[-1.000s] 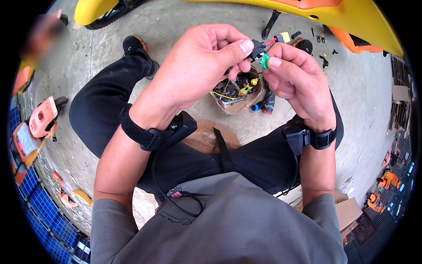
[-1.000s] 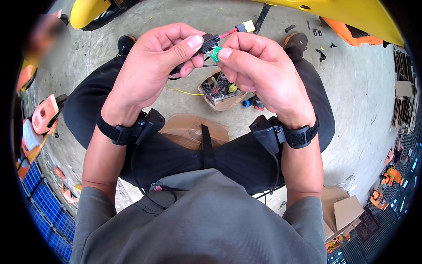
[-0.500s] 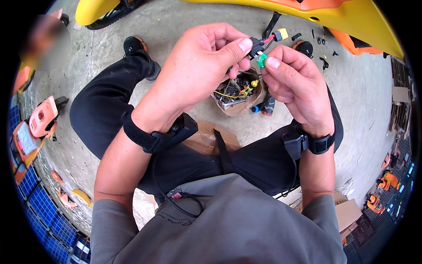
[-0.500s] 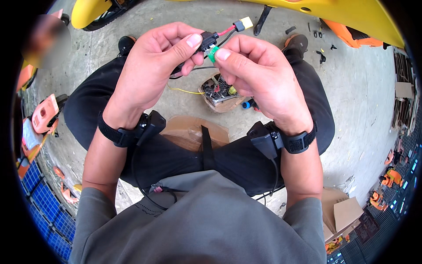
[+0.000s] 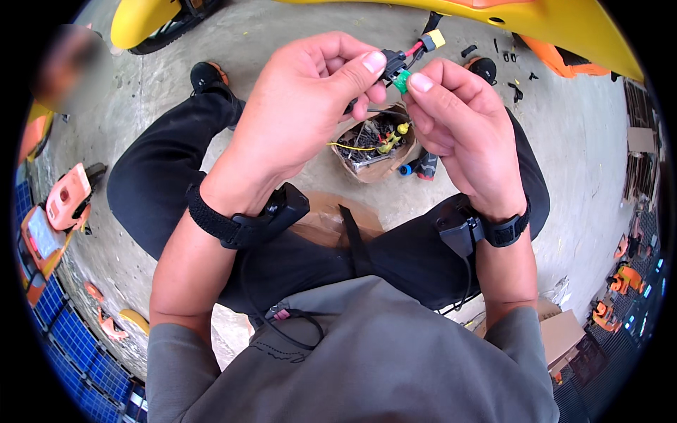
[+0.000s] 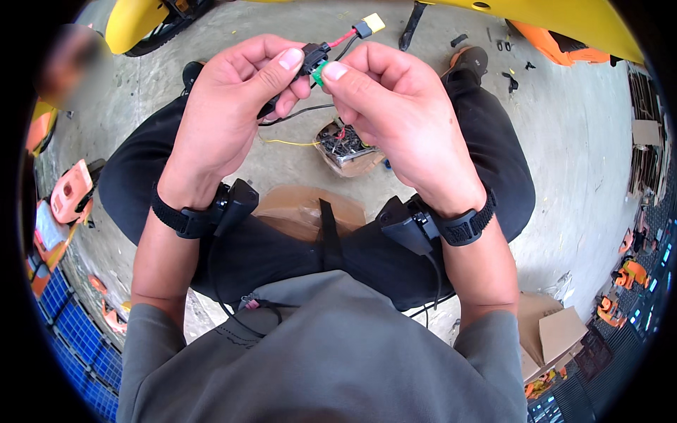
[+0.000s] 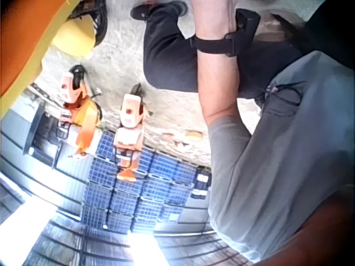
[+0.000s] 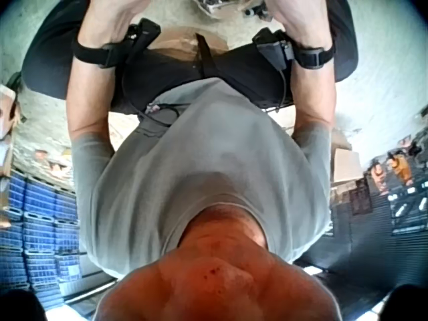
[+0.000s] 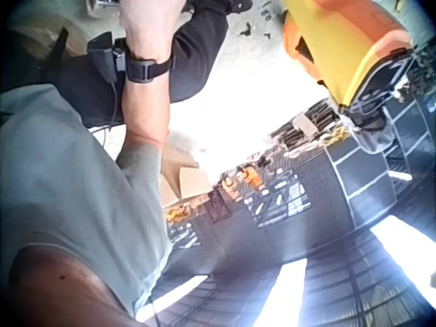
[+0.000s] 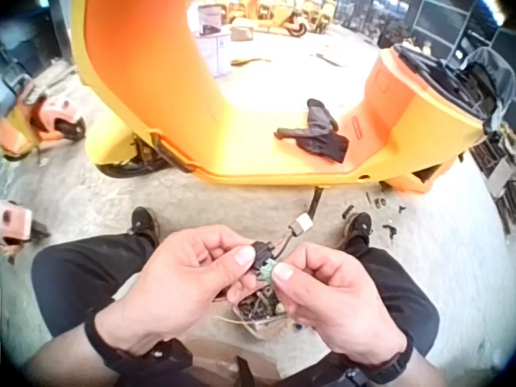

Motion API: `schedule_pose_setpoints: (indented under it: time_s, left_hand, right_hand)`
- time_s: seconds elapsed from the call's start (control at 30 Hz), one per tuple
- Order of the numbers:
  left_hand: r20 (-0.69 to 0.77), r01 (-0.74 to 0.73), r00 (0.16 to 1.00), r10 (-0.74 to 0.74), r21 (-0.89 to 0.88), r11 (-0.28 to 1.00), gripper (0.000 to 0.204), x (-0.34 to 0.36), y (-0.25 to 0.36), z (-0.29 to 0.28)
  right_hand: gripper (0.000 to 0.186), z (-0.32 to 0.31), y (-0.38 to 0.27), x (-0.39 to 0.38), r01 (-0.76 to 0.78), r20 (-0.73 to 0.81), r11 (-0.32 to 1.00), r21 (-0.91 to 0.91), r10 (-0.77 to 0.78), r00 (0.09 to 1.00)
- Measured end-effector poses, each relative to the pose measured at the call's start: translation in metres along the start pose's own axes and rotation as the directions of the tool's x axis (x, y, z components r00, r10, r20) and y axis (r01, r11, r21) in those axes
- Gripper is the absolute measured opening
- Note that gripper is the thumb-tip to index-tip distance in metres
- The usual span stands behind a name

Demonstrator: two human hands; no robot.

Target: The person joins wires together by hand, checking several wire connections and a fuse holder while sitting near the base of a yellow vehicle.

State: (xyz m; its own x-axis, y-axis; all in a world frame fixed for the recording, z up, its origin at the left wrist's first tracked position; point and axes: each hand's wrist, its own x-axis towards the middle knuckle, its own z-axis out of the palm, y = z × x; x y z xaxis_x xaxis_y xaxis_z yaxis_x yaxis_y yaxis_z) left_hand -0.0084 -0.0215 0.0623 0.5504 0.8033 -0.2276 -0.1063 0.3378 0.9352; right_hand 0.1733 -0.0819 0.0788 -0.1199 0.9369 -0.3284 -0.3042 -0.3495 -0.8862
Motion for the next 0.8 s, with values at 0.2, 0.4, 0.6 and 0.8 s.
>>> schedule_pose_setpoints:
  time_s: [0.2, 0.4, 0.6, 0.8]
  left_hand:
    - [-0.001, 0.031, 1.0, -0.031, -0.001, 1.0, 0.022, -0.0009, -0.0008, 0.0001]
    - [0.015, 0.064, 0.998, -0.063, -0.057, 0.996, 0.024, 0.0002, -0.0018, 0.0025]
    - [0.002, 0.055, 0.998, -0.055, -0.066, 0.996, 0.024, -0.0014, -0.0017, 0.003]
    - [0.0, 0.047, 0.999, -0.047, -0.069, 0.996, 0.023, -0.0008, -0.0016, 0.003]
  right_hand:
    - [0.02, 0.004, -0.0023, 0.0007, 0.003, -0.021, 1.0, 0.018, -0.003, 1.0]
    - [0.022, 0.0034, -0.001, 0.0002, 0.028, -0.022, 0.999, 0.046, -0.027, 0.999]
    - [0.022, 0.0049, 0.0002, -0.0002, 0.03, -0.028, 0.998, 0.057, -0.029, 0.999]
    - [0.023, 0.0054, 0.0012, 0.0002, 0.041, -0.019, 0.998, 0.052, -0.041, 0.999]
